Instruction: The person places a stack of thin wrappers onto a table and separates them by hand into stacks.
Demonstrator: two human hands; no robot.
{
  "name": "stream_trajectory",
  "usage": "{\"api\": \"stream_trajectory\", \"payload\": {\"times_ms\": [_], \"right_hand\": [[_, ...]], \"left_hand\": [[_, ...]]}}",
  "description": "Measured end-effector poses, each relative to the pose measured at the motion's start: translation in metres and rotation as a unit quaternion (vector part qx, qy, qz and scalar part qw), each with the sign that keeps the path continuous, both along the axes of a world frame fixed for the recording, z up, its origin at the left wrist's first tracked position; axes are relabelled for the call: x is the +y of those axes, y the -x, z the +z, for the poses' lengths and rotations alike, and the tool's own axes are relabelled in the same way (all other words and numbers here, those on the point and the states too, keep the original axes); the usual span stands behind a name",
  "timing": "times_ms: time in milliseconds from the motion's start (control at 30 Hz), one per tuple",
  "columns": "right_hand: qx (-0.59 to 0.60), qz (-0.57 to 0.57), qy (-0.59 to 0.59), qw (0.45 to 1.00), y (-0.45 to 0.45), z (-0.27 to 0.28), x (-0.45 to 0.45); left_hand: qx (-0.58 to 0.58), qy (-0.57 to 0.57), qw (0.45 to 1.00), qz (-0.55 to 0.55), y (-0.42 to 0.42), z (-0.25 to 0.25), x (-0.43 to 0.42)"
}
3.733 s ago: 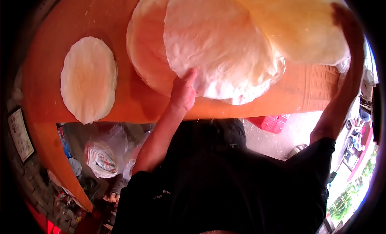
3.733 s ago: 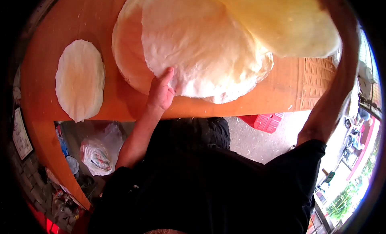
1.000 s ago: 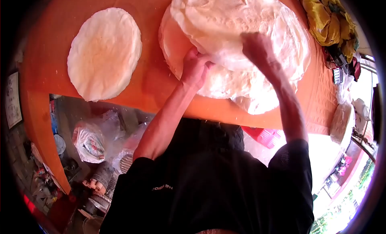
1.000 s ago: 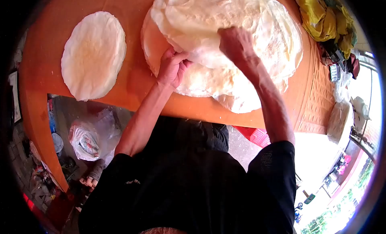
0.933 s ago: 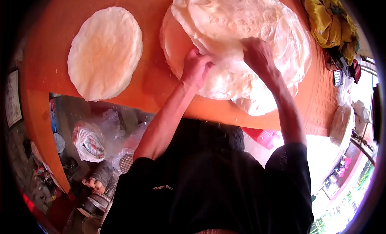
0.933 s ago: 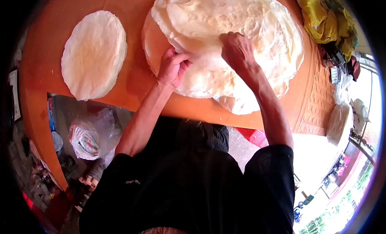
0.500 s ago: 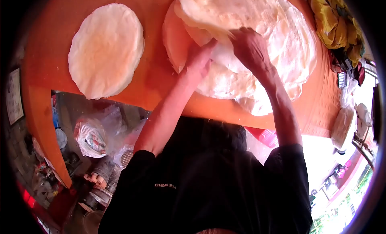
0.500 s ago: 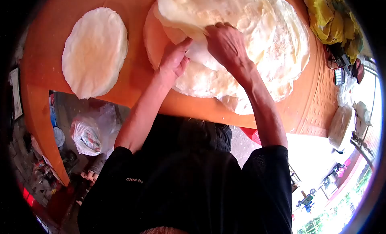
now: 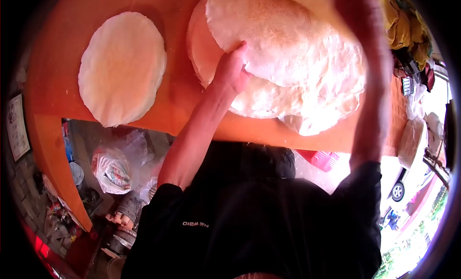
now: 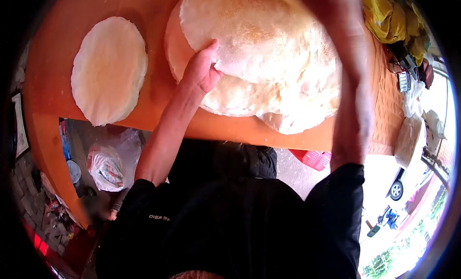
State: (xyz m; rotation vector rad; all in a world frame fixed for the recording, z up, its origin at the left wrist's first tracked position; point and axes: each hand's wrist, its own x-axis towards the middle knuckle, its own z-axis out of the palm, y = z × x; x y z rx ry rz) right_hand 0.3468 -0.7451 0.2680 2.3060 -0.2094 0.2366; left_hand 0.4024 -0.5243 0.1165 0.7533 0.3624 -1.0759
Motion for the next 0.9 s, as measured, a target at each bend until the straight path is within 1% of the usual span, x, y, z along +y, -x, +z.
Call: {"api": "stream_trajectory", "payload": {"times_ms": [67, 100, 133, 200, 233, 267, 300, 333, 367, 400, 467, 533, 600, 633, 667, 733, 767, 800, 867, 900], "right_hand": [[-0.163, 0.110, 0.034, 0.980, 0.005, 0.057, -0.034], [-0.164, 0.109, 0.037, 0.980, 0.010, 0.062, -0.014], [-0.131, 0.079, 0.065, 0.986, 0.018, 0.061, 0.002], [-0.068, 0.021, 0.118, 0.990, 0.034, 0.042, 0.028], [-0.034, -0.007, 0.140, 0.990, 0.041, 0.025, 0.040], [-0.006, -0.021, 0.015, 1.000, 0.039, 0.002, 0.051], [0.010, -0.042, -0.110, 0.993, 0.037, -0.020, 0.062], [0.020, -0.046, -0.372, 0.927, 0.035, -0.051, 0.068], [0.013, -0.021, -0.431, 0.902, 0.046, -0.087, 0.072], [0.008, 0.007, -0.489, 0.872, 0.052, -0.109, 0.075], [-0.033, 0.020, -0.491, 0.870, 0.051, -0.098, 0.075], [-0.028, 0.010, -0.477, 0.878, 0.044, -0.093, 0.071], [0.017, -0.006, -0.479, 0.877, 0.036, -0.096, 0.079], [-0.031, 0.035, -0.487, 0.872, 0.036, -0.105, 0.087], [0.033, -0.020, -0.483, 0.875, 0.033, -0.104, 0.102], [0.009, 0.010, -0.473, 0.881, 0.039, -0.117, 0.114], [0.025, -0.008, -0.498, 0.867, 0.043, -0.114, 0.115], [0.024, -0.012, -0.496, 0.868, 0.048, -0.110, 0.113], [-0.054, 0.086, -0.539, 0.836, 0.058, -0.101, 0.112], [-0.052, 0.085, -0.524, 0.846, 0.063, -0.097, 0.115]], "left_hand": [[-0.008, 0.018, 1.000, 0.003, 0.000, 0.004, 0.000], [-0.017, 0.015, 1.000, -0.008, 0.001, 0.007, 0.001], [-0.018, 0.017, 1.000, -0.010, 0.001, 0.007, 0.002], [-0.058, -0.002, 0.998, -0.027, 0.000, 0.002, 0.006], [-0.056, -0.005, 0.998, -0.027, 0.002, 0.005, 0.007], [-0.048, 0.014, 0.999, -0.011, 0.004, 0.010, 0.007], [-0.039, 0.033, 0.999, 0.004, 0.005, 0.012, 0.008], [-0.039, 0.031, 0.999, 0.003, 0.008, 0.012, 0.012], [-0.044, 0.039, 0.998, -0.027, 0.007, 0.010, 0.018], [-0.048, 0.046, 0.996, -0.053, 0.006, 0.007, 0.023], [-0.056, 0.049, 0.996, -0.054, 0.010, 0.005, 0.026], [-0.074, 0.063, 0.995, -0.027, 0.013, 0.006, 0.021], [-0.077, 0.067, 0.995, -0.022, 0.015, 0.010, 0.019], [-0.080, 0.068, 0.994, -0.011, 0.016, 0.012, 0.019], [-0.081, 0.071, 0.994, -0.014, 0.016, 0.014, 0.019], [-0.067, 0.064, 0.995, -0.031, 0.013, 0.014, 0.021], [-0.066, 0.057, 0.995, -0.047, 0.011, 0.016, 0.021], [-0.065, 0.060, 0.995, -0.050, 0.011, 0.018, 0.019], [-0.071, 0.058, 0.996, -0.024, 0.011, 0.022, 0.021], [-0.090, 0.083, 0.990, -0.065, 0.005, 0.015, 0.024]]}}
